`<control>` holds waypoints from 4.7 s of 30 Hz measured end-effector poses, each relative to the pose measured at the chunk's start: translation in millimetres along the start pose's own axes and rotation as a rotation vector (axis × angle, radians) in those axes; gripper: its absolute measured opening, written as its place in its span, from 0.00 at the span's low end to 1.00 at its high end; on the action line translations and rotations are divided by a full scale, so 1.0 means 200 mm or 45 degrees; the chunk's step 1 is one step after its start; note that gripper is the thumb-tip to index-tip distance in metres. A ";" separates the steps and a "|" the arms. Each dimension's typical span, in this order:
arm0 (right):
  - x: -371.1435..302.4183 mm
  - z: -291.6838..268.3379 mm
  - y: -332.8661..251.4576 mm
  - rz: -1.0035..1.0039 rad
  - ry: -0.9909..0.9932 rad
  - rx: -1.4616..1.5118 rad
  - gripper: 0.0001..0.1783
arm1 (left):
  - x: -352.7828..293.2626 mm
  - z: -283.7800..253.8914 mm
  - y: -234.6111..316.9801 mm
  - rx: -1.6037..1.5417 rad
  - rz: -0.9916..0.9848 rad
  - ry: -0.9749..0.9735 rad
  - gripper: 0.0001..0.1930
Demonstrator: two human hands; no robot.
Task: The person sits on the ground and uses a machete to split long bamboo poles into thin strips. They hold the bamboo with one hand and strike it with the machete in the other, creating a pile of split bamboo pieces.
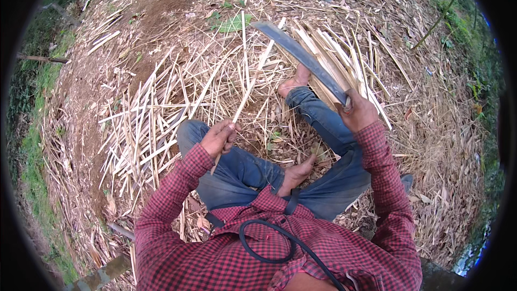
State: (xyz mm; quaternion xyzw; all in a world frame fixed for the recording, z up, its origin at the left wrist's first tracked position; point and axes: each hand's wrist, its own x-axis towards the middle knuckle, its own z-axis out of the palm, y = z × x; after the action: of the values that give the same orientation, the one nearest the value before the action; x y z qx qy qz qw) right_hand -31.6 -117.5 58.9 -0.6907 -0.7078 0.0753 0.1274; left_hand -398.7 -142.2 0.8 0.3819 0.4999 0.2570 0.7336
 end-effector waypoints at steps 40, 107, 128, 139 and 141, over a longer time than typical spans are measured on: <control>0.09 0.08 -0.31 -0.408 -0.204 -0.226 0.17 | -0.14 0.40 0.13 -0.246 0.056 0.022 0.10; 0.06 -0.13 -0.08 -0.283 0.002 -0.121 0.15 | -0.20 0.34 0.08 0.342 0.363 0.219 0.11; 0.30 0.18 -0.16 -0.368 0.002 -0.107 0.16 | -0.44 0.38 -0.06 0.711 0.438 0.472 0.11; 0.41 0.28 -0.25 -0.598 0.059 0.038 0.18 | -0.61 0.37 -0.13 0.679 0.392 0.538 0.11; 0.51 0.29 -0.19 -0.257 -0.007 0.005 0.20 | -0.63 0.36 -0.15 0.660 0.423 0.496 0.11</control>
State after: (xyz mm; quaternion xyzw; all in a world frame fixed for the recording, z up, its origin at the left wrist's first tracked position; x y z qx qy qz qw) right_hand -85.6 -13.2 22.7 -0.6154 -0.7740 0.0653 0.1338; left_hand -378.7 -277.8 59.0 0.5750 0.6100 0.3054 0.4517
